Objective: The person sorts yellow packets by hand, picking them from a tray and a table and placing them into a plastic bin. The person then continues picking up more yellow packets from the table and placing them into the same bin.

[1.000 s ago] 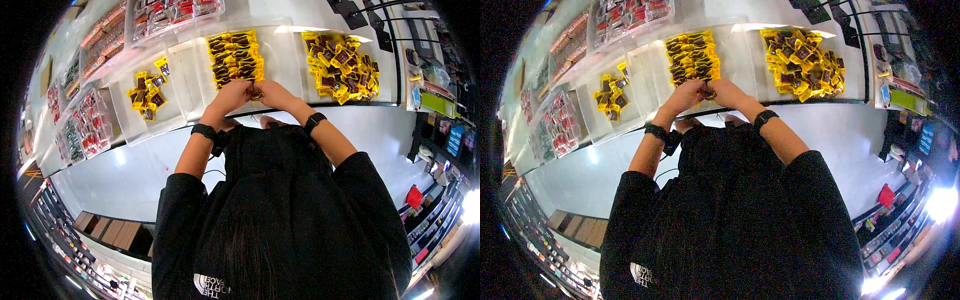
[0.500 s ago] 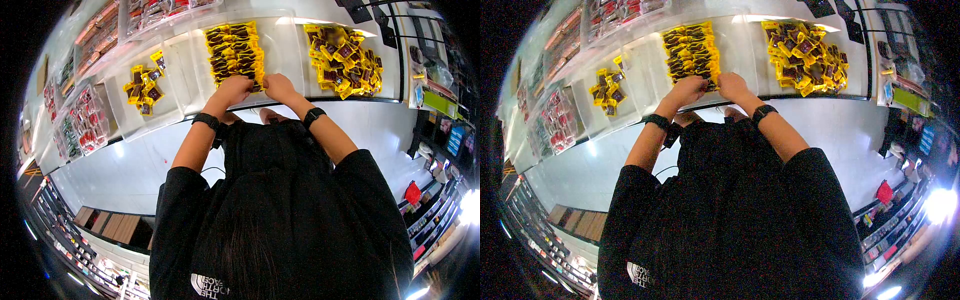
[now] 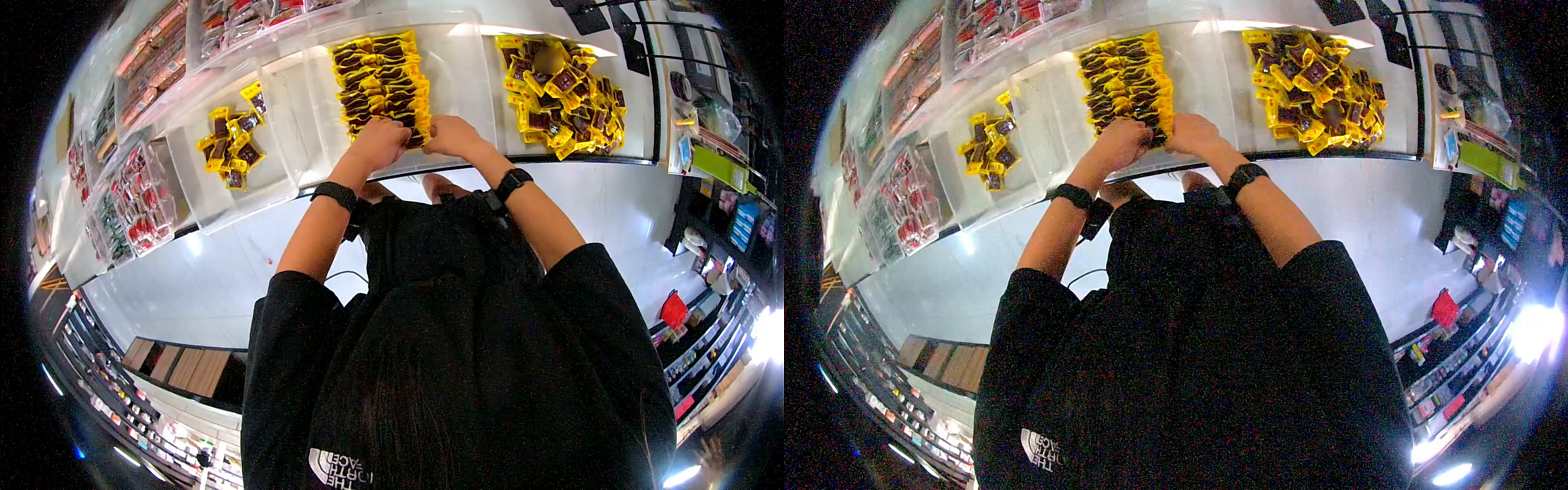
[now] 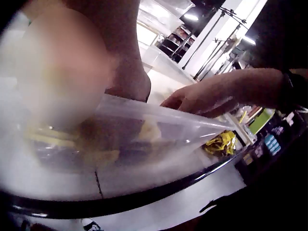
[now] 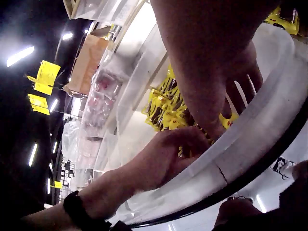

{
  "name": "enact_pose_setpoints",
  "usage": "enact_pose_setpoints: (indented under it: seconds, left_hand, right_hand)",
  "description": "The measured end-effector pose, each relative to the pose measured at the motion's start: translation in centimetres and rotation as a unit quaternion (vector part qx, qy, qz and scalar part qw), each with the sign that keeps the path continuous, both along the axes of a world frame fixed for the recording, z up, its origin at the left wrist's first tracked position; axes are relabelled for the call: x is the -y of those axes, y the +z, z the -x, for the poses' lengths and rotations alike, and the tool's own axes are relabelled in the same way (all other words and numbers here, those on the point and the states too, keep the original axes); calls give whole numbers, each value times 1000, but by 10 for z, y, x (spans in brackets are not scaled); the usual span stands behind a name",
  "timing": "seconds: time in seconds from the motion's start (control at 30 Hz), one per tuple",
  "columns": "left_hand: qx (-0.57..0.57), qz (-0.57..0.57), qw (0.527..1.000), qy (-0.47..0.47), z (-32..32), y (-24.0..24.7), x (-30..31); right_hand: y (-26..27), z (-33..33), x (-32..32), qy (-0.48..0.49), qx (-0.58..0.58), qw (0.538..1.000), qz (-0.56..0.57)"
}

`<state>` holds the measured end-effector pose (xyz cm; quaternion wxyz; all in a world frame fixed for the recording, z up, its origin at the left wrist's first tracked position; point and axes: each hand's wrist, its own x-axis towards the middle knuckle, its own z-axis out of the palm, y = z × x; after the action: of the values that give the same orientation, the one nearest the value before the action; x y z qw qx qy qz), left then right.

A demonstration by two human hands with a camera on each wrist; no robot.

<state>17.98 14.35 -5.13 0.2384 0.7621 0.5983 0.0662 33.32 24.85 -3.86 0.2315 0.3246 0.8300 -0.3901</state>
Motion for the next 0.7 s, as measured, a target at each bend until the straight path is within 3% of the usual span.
enact_pose_setpoints:
  seconds: [0.07, 0.27, 0.5, 0.7]
  left_hand:
    - [-28, 27, 999, -6, -3, 13, -2]
    - [-11, -19, 997, -70, -4, -2, -5]
    - [-25, -17, 998, -50, -4, -1, -4]
    - [-39, 21, 999, -19, -1, 2, -9]
  right_hand:
    - [-3, -2, 0, -92, 4, 995, -48]
    - [-5, 2, 7, -92, 5, 995, -30]
    - [-8, 6, 13, -105, 32, 992, -61]
    - [-8, 12, 11, -128, 24, 991, -19]
